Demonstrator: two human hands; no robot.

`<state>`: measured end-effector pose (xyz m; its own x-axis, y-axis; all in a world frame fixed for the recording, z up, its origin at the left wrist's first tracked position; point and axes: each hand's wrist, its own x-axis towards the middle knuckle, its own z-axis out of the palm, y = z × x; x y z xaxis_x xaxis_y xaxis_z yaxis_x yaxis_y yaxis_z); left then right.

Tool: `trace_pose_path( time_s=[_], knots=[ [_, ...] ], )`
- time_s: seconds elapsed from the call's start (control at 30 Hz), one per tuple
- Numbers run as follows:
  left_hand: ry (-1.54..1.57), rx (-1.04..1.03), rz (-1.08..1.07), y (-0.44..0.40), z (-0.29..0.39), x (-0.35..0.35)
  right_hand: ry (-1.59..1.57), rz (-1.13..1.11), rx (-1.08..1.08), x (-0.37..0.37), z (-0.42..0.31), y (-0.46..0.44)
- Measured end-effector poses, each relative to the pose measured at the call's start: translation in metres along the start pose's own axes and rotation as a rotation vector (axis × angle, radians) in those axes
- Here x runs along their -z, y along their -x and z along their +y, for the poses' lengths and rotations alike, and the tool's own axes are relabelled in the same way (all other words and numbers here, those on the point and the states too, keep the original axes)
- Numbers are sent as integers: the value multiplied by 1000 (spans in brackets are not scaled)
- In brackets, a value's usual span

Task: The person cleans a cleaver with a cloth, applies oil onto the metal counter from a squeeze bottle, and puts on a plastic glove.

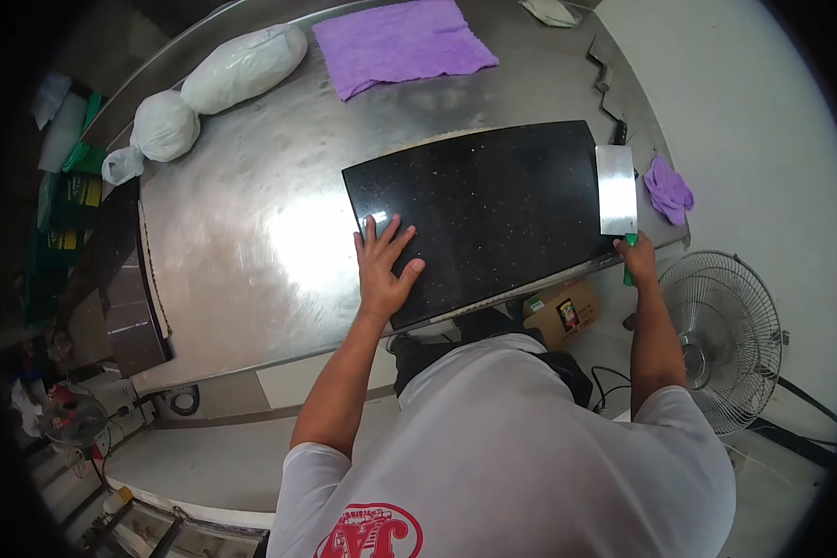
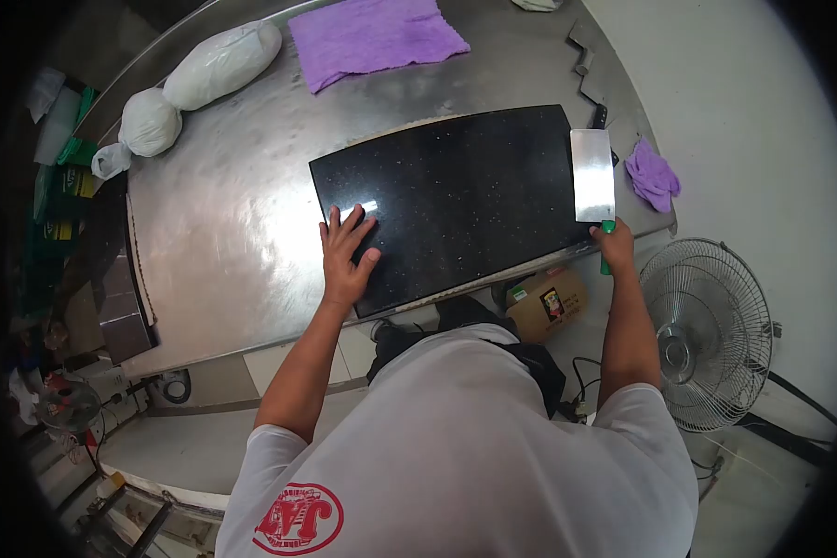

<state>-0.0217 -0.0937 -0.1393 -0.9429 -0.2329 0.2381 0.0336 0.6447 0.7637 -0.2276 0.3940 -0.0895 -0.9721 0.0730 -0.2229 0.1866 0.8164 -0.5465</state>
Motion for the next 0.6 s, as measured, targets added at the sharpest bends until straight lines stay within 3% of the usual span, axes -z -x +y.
trace_pose_path(
  time_s=[0.2, 0.27, 0.43, 0.47, 0.5, 0.57, 0.6],
  knots=[
    [-109, -38, -54, -18, 3, -5, 37, 26, -11, 7, 8, 0],
    [-114, -68, -50, -15, 4, -6, 291, 175, 131, 0, 9, 6],
    [-330, -143, -77, -14, 17, -11, 238, 218, 334, -31, -17, 23],
    [-303, -214, -107, -13, 23, -9, 208, 123, 289, -30, -35, 23],
    [-249, -279, -111, -11, 26, -11, 149, 183, 393, -46, -21, 6],
    [-97, -313, -174, -5, 45, -15, 199, 131, 382, -48, -46, 8],
    [168, -153, -318, -1, 73, -5, 187, 147, 358, -48, -56, 16]
  ],
)
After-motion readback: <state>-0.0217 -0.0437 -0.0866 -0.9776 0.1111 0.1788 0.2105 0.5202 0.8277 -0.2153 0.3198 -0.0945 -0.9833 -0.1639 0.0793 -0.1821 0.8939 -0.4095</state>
